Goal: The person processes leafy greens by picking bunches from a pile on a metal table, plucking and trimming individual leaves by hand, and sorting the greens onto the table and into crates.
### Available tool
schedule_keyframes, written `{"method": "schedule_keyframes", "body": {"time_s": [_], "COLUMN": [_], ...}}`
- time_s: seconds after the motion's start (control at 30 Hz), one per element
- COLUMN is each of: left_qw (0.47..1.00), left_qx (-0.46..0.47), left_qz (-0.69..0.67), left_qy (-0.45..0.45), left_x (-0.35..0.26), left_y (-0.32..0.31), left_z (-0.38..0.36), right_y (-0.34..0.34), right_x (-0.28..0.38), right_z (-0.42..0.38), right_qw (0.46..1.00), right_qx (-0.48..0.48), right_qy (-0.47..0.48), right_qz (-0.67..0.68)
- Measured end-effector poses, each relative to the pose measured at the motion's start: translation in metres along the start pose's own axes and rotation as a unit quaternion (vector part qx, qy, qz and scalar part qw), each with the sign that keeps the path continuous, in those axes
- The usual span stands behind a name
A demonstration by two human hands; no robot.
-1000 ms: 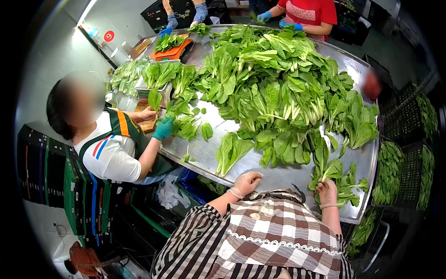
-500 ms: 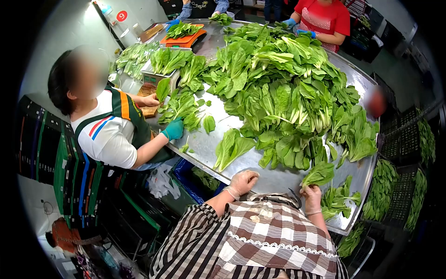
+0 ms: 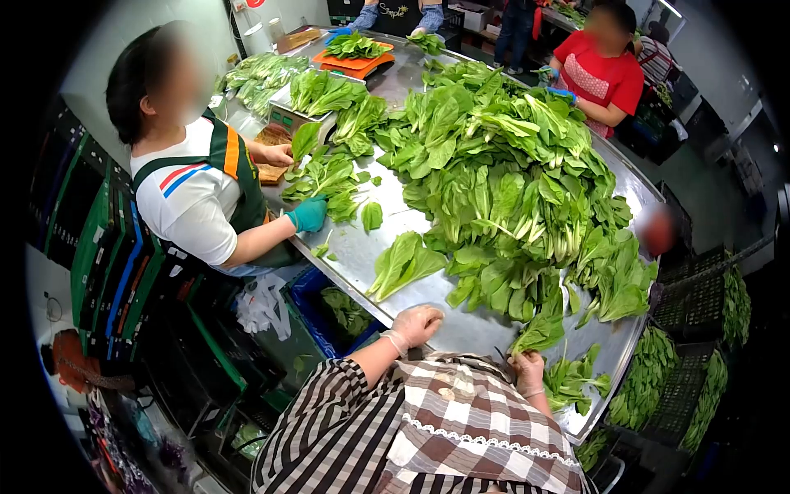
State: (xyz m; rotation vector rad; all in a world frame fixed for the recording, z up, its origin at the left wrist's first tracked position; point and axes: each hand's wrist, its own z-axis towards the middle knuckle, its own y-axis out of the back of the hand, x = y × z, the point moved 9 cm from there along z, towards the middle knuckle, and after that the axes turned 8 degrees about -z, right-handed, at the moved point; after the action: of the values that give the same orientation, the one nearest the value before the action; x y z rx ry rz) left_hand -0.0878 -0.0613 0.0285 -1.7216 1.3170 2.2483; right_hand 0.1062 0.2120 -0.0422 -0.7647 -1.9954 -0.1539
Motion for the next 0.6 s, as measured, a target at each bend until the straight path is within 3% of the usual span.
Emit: {"method": "schedule_keyframes", "body": {"time_s": [0.6], "left_qw": [1.0], "left_qx": [-0.015], "left_qz": [-0.003], "left_qy": [0.001], "left_x": [-0.0019], "left_y": [0.0033], "left_z": [0.0007], "right_y": [0.0039], "right_x": [-0.0061], "right_z": [0.0058], "right_qw": [1.0], "right_qx": [0.008], "right_qy": [0.009], "right_qz": [-0.029]}}
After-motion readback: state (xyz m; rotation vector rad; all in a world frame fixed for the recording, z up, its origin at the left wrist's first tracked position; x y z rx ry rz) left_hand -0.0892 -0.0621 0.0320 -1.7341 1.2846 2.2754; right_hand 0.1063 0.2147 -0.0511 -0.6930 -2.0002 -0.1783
